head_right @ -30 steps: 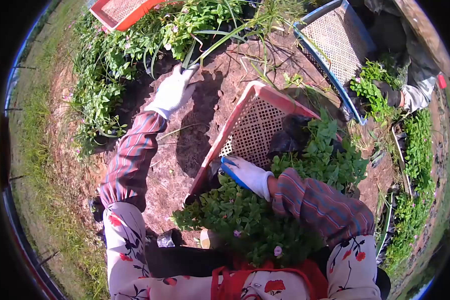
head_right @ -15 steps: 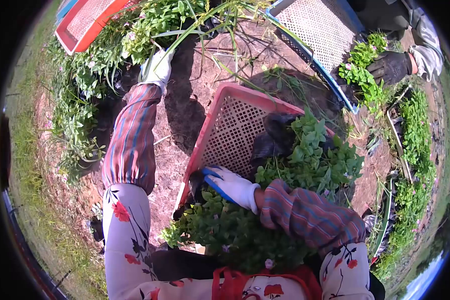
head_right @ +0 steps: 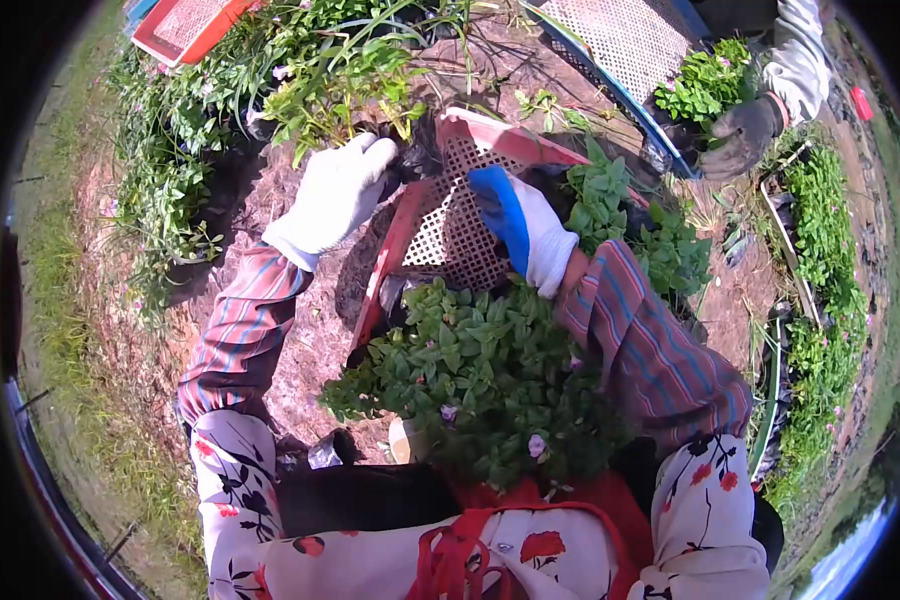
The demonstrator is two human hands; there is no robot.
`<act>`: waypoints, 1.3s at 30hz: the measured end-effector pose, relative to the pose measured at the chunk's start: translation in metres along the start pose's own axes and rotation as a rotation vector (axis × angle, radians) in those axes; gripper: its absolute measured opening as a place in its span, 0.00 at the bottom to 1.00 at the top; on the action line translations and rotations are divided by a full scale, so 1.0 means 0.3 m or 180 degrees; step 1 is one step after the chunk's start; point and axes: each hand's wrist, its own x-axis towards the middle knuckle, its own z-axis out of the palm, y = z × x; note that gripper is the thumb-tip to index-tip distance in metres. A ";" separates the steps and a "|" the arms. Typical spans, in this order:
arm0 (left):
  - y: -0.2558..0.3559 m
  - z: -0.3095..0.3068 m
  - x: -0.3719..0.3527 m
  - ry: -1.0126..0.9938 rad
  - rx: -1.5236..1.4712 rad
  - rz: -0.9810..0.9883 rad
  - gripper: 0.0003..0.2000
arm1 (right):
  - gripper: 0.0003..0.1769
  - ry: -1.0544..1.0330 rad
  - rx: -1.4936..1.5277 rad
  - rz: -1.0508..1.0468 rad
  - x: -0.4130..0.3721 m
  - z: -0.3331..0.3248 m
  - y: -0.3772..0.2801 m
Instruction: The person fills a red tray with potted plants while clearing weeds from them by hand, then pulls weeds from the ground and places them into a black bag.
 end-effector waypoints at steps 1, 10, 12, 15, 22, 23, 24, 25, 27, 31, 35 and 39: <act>0.066 -0.038 0.007 -0.0513 0.0329 0.0171 0.08 | 0.19 0.0089 0.0026 -0.0338 -0.005 0.006 -0.058; 0.193 0.374 -0.301 -0.0273 -0.3474 -0.0423 0.16 | 0.20 -0.0619 -0.0403 0.1236 0.065 0.070 0.032; 0.186 0.233 -0.315 -0.0793 -0.1687 0.0067 0.18 | 0.19 -0.0790 -0.0343 0.1451 0.061 0.121 0.060; 0.114 0.034 -0.384 -0.1763 -0.0768 -0.0269 0.19 | 0.17 -0.1359 0.0309 0.1982 0.136 0.057 0.080; -0.512 -0.020 -0.537 0.0839 0.0727 -0.2838 0.27 | 0.19 -0.1786 -0.0765 0.1168 0.127 0.074 0.122; -0.581 -0.004 -0.534 0.0768 0.0849 -0.3013 0.26 | 0.19 -0.1758 -0.0797 0.1170 0.131 0.066 0.121; -0.645 0.025 -0.545 0.0596 0.0777 -0.2987 0.24 | 0.19 -0.1629 -0.0401 0.1564 0.132 0.066 0.118; -0.677 0.041 -0.539 0.0424 0.0713 -0.2950 0.22 | 0.19 -0.1494 0.0009 0.1939 0.133 0.067 0.117; -0.733 0.107 -0.536 0.0911 0.0827 -0.3007 0.11 | 0.19 -0.1596 -0.0642 0.1620 0.133 0.067 0.112; -0.671 0.112 -0.518 0.1362 0.0163 -0.2651 0.05 | 0.19 -0.1707 -0.0883 0.1064 0.140 0.021 0.126; -0.332 -0.006 -0.414 0.1107 -0.1069 -0.1836 0.08 | 0.19 -0.1592 -0.2131 0.0371 0.166 0.058 0.003; -0.090 -0.126 -0.307 0.0417 -0.1975 -0.0875 0.07 | 0.25 -0.0510 -0.0957 0.0781 0.191 0.168 -0.075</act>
